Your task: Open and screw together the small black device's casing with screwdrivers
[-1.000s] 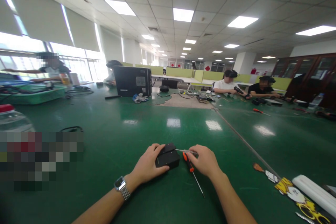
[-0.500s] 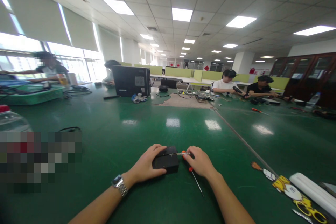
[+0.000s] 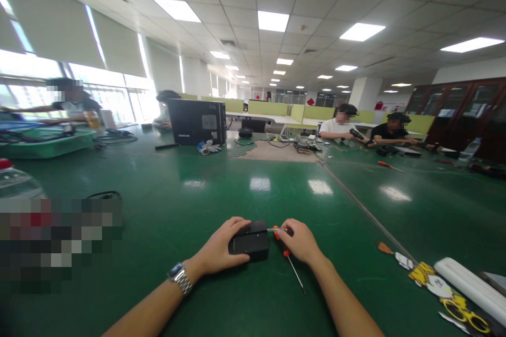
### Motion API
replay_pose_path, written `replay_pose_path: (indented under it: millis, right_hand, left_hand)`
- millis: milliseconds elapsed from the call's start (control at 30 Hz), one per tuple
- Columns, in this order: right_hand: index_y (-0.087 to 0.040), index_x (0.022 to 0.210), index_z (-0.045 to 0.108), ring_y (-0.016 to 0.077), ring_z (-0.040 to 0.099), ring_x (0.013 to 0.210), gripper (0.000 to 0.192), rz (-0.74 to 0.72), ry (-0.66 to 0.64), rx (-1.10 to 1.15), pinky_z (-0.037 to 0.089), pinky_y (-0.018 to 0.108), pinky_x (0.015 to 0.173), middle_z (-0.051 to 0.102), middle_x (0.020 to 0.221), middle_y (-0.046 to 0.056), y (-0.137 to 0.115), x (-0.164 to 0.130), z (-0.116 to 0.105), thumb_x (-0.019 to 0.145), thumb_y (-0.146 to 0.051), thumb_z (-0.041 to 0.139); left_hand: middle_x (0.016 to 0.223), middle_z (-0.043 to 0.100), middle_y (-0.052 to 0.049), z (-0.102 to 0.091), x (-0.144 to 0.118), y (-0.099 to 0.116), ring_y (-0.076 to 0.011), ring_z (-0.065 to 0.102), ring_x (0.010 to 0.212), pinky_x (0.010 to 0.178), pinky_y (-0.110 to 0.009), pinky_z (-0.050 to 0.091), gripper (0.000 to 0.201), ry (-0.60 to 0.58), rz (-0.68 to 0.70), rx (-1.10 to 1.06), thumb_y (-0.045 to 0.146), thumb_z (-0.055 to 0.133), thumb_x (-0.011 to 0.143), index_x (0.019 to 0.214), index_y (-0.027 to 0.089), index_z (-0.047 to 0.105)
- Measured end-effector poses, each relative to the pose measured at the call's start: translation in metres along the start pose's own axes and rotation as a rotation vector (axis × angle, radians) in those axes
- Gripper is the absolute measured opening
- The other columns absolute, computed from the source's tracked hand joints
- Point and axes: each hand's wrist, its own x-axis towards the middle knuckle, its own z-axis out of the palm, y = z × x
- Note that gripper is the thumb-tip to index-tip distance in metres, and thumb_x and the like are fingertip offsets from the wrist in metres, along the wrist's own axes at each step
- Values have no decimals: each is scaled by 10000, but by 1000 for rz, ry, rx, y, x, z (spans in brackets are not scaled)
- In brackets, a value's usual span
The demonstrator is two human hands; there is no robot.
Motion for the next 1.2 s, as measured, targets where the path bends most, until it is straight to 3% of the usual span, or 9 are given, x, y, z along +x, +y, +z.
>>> replay_pose_path:
  millis: [233,533,700,967,1200]
  right_hand:
    - [-193,675,631,159,547,645,336,64,54,-19,369,266,600,620,662,2,8,2,0,815,-483,534]
    - [-194,679,602,152,547,627,385,95,13,63,364,245,591,614,629,-8,2,2,10,843,-519,476]
    - [-203,713,592,156,560,686,362,77,-18,26,374,246,633,642,703,-1,-7,1,11,869,-498,451]
    - [-240,915,602,174,585,813,334,62,-101,-25,384,257,689,663,899,9,-7,-3,11,914,-493,385]
    - [-238,904,619,173,590,818,371,62,-115,9,398,257,703,669,898,9,-7,-3,8,919,-515,373]
  left_hand:
    - [1282,491,-85,-2,0,5,-280,508,1133,988,-406,433,720,-13,16,-2,354,764,685,1333,260,464]
    - [1251,514,-91,-1,2,5,-285,516,1119,981,-415,435,741,-27,25,12,385,776,672,1326,242,460]
    - [1274,510,-95,-1,2,8,-291,512,1128,988,-424,427,777,-16,21,-6,381,773,675,1356,242,425]
    - [1348,423,-86,0,1,10,-300,504,1161,1010,-430,421,914,8,-5,-23,395,782,664,1439,292,310]
    - [1301,427,-76,1,1,7,-283,540,1090,963,-413,453,849,-5,1,-10,401,768,682,1417,313,353]
